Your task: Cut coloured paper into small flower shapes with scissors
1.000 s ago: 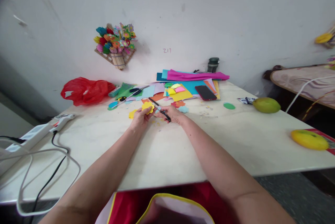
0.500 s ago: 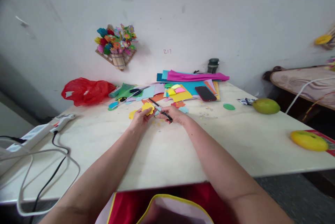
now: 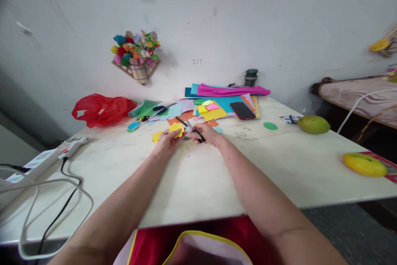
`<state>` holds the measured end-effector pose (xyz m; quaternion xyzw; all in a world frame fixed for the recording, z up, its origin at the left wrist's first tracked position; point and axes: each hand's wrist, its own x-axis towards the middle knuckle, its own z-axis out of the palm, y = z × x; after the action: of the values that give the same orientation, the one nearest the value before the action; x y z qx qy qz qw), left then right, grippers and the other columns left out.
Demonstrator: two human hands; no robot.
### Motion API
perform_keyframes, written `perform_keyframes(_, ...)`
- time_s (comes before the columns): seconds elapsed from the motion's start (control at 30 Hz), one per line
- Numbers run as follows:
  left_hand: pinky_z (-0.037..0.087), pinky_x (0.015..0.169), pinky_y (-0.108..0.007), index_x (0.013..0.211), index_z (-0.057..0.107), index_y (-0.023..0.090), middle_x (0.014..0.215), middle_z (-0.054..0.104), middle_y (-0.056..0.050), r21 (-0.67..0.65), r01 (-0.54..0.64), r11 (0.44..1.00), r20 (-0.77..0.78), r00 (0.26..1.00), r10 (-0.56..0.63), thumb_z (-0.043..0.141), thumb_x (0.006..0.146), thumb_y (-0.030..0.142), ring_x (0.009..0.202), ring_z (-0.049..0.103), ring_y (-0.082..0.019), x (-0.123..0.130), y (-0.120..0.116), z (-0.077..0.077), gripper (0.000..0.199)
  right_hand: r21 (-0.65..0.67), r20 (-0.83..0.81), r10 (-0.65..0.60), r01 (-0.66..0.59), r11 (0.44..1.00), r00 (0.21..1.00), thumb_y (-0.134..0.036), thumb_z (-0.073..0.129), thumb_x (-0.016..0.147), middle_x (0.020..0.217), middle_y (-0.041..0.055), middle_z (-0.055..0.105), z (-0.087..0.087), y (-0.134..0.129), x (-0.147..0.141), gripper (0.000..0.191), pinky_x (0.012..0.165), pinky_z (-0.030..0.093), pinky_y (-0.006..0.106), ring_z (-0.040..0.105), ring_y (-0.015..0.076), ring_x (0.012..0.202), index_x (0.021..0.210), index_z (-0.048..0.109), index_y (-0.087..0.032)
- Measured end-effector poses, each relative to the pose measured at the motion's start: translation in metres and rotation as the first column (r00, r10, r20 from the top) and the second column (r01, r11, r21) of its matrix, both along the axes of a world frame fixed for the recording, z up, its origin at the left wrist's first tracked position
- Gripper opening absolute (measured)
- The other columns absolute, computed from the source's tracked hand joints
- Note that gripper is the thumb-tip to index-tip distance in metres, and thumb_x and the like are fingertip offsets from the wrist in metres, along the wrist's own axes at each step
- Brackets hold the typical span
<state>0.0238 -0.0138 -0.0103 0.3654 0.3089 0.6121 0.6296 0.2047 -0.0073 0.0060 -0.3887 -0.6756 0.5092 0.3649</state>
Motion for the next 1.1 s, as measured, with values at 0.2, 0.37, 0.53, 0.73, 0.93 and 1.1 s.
perform_keyframes(0.2,0.055,0.072,-0.030,0.075,0.069,0.008,0.078,0.070,-0.008,0.015,0.052,0.999,-0.019,0.998,-0.052,0.081,0.052,0.016,0.069,0.066,-0.018,0.000,0.001,-0.003,0.027,0.012,-0.235,-0.131,0.137,0.990,0.963,-0.026,0.078,0.051,0.059,-0.0036,0.059,-0.007,0.006,-0.009,0.042,0.044,0.038,0.019,0.056,0.0101,0.051,0.085,0.056,-0.016)
perform_keyframes(0.37,0.054,0.063,-0.024,0.073,0.070,0.008,0.076,0.070,-0.007,0.011,0.069,0.998,-0.032,0.997,-0.069,0.082,0.050,0.017,0.068,0.065,-0.015,0.003,0.001,-0.004,0.027,-0.016,-0.313,-0.184,0.189,0.982,0.932,-0.023,0.078,0.047,0.061,-0.0042,0.060,-0.002,0.003,-0.019,0.042,0.054,0.046,0.024,0.056,0.0097,0.050,0.082,0.056,-0.017)
perform_keyframes(0.53,0.053,0.065,-0.025,0.075,0.070,0.008,0.078,0.070,-0.008,0.010,0.076,0.997,-0.051,0.996,-0.076,0.081,0.053,0.017,0.069,0.064,-0.015,0.005,0.001,-0.005,0.026,-0.031,-0.303,-0.255,0.258,0.966,0.918,-0.022,0.074,0.048,0.057,-0.0055,0.057,0.006,-0.005,-0.025,0.038,0.051,0.046,0.023,0.055,0.0098,0.050,0.080,0.054,-0.017)
perform_keyframes(0.73,0.052,0.065,-0.027,0.074,0.069,0.009,0.077,0.070,-0.007,0.026,0.104,0.994,-0.048,0.994,-0.103,0.080,0.054,0.019,0.067,0.063,-0.015,0.004,0.002,-0.006,0.025,-0.048,-0.282,-0.275,0.273,0.961,0.919,-0.020,0.073,0.049,0.055,-0.0057,0.057,0.011,-0.009,-0.026,0.037,0.047,0.045,0.021,0.054,0.0090,0.047,0.080,0.054,-0.016)
perform_keyframes(0.93,0.051,0.064,-0.026,0.072,0.067,0.010,0.073,0.069,-0.006,0.057,0.087,0.995,-0.048,0.995,-0.085,0.081,0.053,0.021,0.062,0.062,-0.013,0.004,0.000,-0.004,0.027,-0.069,-0.278,-0.254,0.245,0.967,0.926,-0.012,0.074,0.048,0.064,-0.0028,0.062,0.012,-0.011,-0.028,0.034,0.047,0.045,0.021,0.052,0.0068,0.047,0.077,0.055,-0.016)
perform_keyframes(1.1,0.050,0.062,-0.026,0.073,0.066,0.010,0.071,0.068,-0.005,0.044,0.034,0.998,-0.065,0.997,-0.031,0.082,0.049,0.022,0.061,0.062,-0.013,0.004,-0.002,-0.001,0.031,-0.053,-0.259,-0.209,0.202,0.978,0.943,-0.013,0.073,0.050,0.056,-0.0058,0.059,0.008,-0.010,-0.027,0.032,0.047,0.044,0.020,0.052,0.0068,0.045,0.076,0.056,-0.016)
